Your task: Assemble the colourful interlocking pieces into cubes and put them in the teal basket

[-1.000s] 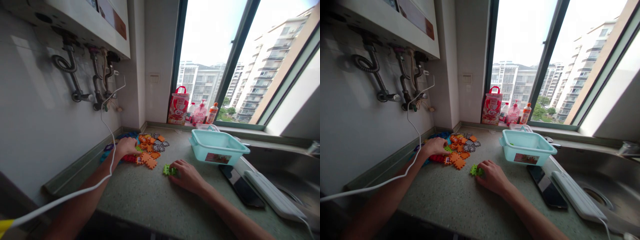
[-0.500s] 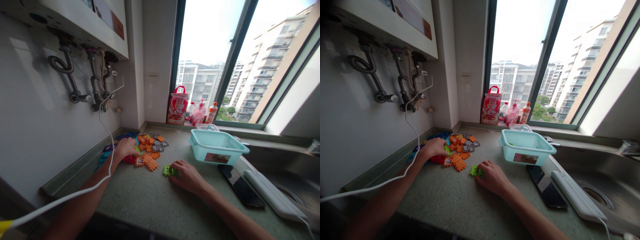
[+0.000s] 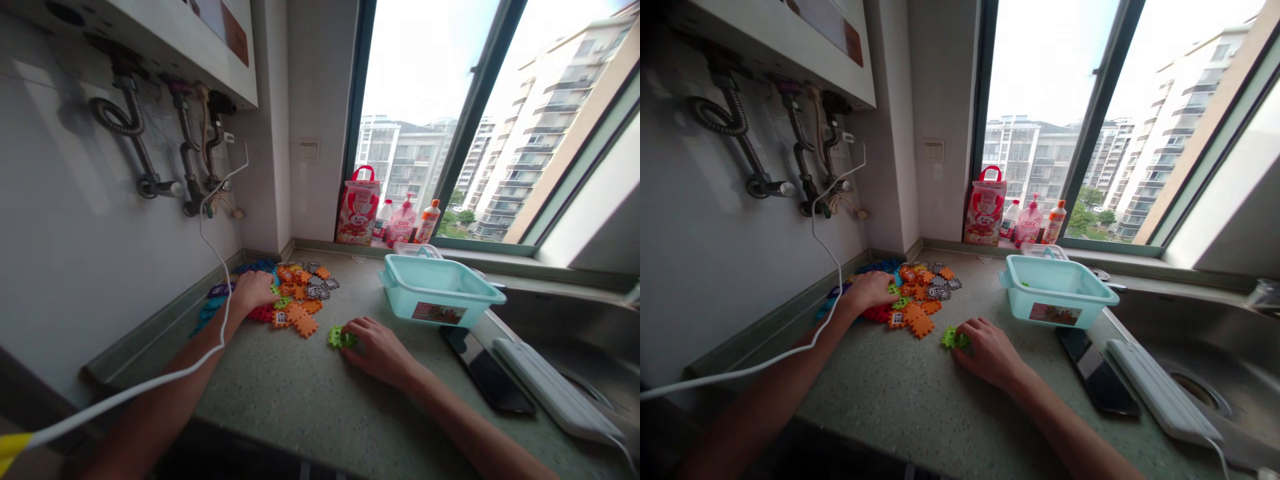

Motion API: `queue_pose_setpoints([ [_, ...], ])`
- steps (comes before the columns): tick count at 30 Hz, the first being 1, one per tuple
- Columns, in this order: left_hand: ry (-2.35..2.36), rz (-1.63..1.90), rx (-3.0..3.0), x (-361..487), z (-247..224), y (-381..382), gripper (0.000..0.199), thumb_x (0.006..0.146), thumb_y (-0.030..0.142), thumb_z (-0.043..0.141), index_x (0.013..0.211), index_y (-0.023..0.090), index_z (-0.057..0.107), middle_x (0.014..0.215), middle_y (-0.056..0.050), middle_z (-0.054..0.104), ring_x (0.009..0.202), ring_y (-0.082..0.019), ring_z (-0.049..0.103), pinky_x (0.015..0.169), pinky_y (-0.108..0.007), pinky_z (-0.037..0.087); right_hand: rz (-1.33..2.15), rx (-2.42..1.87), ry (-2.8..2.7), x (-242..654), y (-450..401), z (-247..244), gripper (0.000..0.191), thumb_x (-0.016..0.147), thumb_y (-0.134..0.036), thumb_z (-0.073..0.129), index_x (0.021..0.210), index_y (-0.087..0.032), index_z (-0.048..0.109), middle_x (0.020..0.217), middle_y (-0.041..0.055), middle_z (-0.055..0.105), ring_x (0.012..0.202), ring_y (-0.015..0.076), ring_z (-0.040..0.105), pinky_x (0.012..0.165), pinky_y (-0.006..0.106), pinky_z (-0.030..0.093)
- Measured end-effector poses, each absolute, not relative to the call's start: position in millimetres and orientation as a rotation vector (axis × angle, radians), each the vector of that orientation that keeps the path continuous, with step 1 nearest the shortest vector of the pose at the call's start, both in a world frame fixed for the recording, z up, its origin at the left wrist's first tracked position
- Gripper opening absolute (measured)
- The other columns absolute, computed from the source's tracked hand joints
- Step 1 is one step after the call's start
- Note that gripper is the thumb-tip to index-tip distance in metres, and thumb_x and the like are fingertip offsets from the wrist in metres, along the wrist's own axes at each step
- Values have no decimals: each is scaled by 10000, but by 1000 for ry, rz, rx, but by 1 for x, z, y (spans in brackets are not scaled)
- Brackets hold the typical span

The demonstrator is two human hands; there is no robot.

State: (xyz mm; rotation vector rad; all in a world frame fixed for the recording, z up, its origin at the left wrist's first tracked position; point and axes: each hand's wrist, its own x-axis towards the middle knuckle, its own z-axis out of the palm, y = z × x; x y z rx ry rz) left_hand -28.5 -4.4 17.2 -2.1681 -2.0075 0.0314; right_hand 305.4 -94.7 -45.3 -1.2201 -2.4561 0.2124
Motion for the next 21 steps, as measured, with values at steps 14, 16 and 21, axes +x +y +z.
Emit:
queue_pose_setpoints([
  [14,-2006,-1,-2178,-39,20,-4,407,816,469,623,1134,249,752,1134,-124,788,1068,-341,735,914,-401,549,236,-1206,-2469,310,-95,-45,250,923,-327,664,1155,-241,702,1170,79,730,1087,261,663,953,374,523],
  [16,-1973,-45,-2242,-36,23,-6,406,792,482,654,1113,260,766,1163,-105,782,1090,-328,724,940,-384,540,236,-1203,-2466,310,-94,-46,253,921,-327,669,1156,-243,703,1171,79,729,1080,259,664,955,377,525],
  [21,-1809,-61,-2596,-32,23,-6,448,718,401,756,1150,281,775,1226,-50,771,1166,-279,692,1019,-305,500,222,-1195,-2465,312,-94,-48,238,929,-325,662,1149,-244,703,1170,78,730,1072,254,664,964,377,522],
])
